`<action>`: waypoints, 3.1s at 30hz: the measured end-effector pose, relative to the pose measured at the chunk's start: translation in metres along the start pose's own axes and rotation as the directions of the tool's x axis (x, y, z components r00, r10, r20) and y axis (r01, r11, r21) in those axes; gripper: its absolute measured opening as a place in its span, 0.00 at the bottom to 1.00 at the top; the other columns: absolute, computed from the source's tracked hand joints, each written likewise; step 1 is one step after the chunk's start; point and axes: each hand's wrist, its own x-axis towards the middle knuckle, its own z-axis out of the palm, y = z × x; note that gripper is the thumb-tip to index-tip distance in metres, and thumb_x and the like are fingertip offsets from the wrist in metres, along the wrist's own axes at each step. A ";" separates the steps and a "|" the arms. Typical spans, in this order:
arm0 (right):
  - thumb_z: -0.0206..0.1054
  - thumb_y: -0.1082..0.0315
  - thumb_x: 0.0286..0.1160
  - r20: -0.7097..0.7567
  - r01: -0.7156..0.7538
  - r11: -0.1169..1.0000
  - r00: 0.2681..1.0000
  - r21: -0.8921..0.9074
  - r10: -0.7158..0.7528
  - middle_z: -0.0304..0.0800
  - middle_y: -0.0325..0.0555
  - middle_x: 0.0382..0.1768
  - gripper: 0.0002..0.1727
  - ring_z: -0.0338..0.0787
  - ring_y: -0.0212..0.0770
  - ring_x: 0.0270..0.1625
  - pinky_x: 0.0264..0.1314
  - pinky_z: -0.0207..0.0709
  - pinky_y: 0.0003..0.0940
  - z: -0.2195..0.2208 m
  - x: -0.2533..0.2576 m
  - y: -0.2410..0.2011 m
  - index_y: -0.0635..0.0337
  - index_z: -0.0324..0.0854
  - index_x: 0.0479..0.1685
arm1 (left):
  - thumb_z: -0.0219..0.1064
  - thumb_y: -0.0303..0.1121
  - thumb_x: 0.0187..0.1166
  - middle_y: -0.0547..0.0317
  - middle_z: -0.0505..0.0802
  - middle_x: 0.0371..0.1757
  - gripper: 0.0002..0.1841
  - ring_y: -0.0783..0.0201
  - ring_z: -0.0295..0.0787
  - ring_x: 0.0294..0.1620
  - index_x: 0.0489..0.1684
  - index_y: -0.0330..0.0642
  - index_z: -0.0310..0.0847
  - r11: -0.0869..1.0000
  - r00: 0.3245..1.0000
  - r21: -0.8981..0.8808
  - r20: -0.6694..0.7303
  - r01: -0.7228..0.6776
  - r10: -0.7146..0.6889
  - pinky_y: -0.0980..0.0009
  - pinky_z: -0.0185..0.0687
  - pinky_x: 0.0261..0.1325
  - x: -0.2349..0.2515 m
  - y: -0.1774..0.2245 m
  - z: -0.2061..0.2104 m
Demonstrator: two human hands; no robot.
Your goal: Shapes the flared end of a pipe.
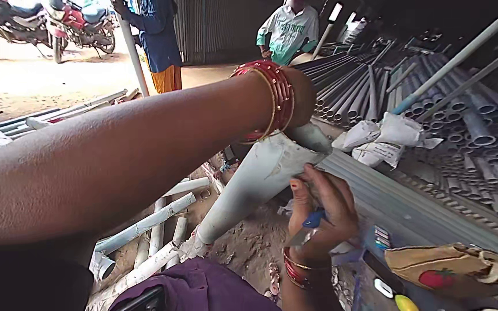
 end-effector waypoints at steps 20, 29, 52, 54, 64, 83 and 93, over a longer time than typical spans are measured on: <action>0.60 0.63 0.87 0.334 0.056 0.993 0.942 -0.101 -0.019 0.85 0.46 0.36 0.14 0.86 0.31 0.44 0.52 0.78 0.15 -0.008 -0.043 -0.006 0.60 0.83 0.34 | 0.61 0.33 0.85 0.59 0.79 0.24 0.13 0.65 0.73 0.19 0.24 0.44 0.75 0.909 1.000 -0.416 -0.019 0.013 -0.024 0.65 0.69 0.23 0.002 -0.004 0.012; 0.71 0.72 0.76 0.272 0.101 0.985 0.961 -0.138 -0.060 0.90 0.53 0.42 0.06 0.89 0.32 0.47 0.54 0.79 0.15 -0.013 -0.010 -0.004 0.65 0.91 0.43 | 0.62 0.36 0.84 0.59 0.77 0.22 0.16 0.66 0.69 0.16 0.20 0.45 0.75 0.885 0.995 -0.461 -0.028 0.070 -0.093 0.66 0.67 0.21 0.007 -0.012 0.017; 0.58 0.58 0.91 0.040 0.129 0.990 0.991 0.064 -0.131 0.87 0.29 0.42 0.17 0.85 0.21 0.53 0.60 0.78 0.18 -0.028 0.033 0.028 0.54 0.86 0.36 | 0.78 0.36 0.71 0.58 0.95 0.37 0.16 0.76 0.90 0.38 0.51 0.34 0.93 0.463 0.654 -0.608 -0.753 -0.645 -0.077 0.80 0.87 0.45 -0.061 -0.028 0.130; 0.58 0.58 0.91 0.045 0.124 0.990 0.991 0.062 -0.127 0.87 0.29 0.42 0.16 0.85 0.20 0.54 0.60 0.77 0.17 -0.025 0.032 0.024 0.54 0.86 0.36 | 0.77 0.31 0.70 0.57 0.95 0.35 0.09 0.75 0.90 0.38 0.42 0.35 0.95 0.539 0.506 -0.502 -0.849 -0.676 -0.155 0.79 0.85 0.45 -0.062 -0.021 0.141; 0.57 0.58 0.91 0.058 0.147 0.985 0.987 0.091 -0.152 0.85 0.26 0.43 0.16 0.84 0.19 0.54 0.60 0.76 0.16 -0.018 0.031 0.007 0.51 0.86 0.38 | 0.72 0.18 0.69 0.62 0.93 0.28 0.05 0.75 0.89 0.29 0.31 0.36 0.94 0.025 0.706 -0.774 -0.591 -0.633 -0.391 0.78 0.89 0.35 -0.083 -0.022 0.158; 0.54 0.59 0.92 0.101 0.180 0.981 0.977 0.073 -0.186 0.83 0.27 0.42 0.16 0.83 0.18 0.53 0.60 0.74 0.15 -0.013 0.031 -0.007 0.53 0.84 0.37 | 0.68 0.25 0.80 0.63 0.86 0.21 0.08 0.75 0.81 0.22 0.28 0.39 0.85 -0.037 0.879 -0.917 -0.369 -0.398 -0.302 0.80 0.76 0.27 -0.095 -0.026 0.131; 0.56 0.57 0.91 0.060 0.162 0.984 0.984 0.070 -0.166 0.85 0.26 0.42 0.16 0.84 0.20 0.53 0.60 0.76 0.17 -0.019 0.030 0.007 0.51 0.85 0.37 | 0.63 0.20 0.83 0.63 0.91 0.28 0.07 0.75 0.88 0.28 0.36 0.34 0.86 -0.374 0.956 -0.923 0.021 -0.094 -0.293 0.81 0.86 0.38 -0.102 -0.042 0.182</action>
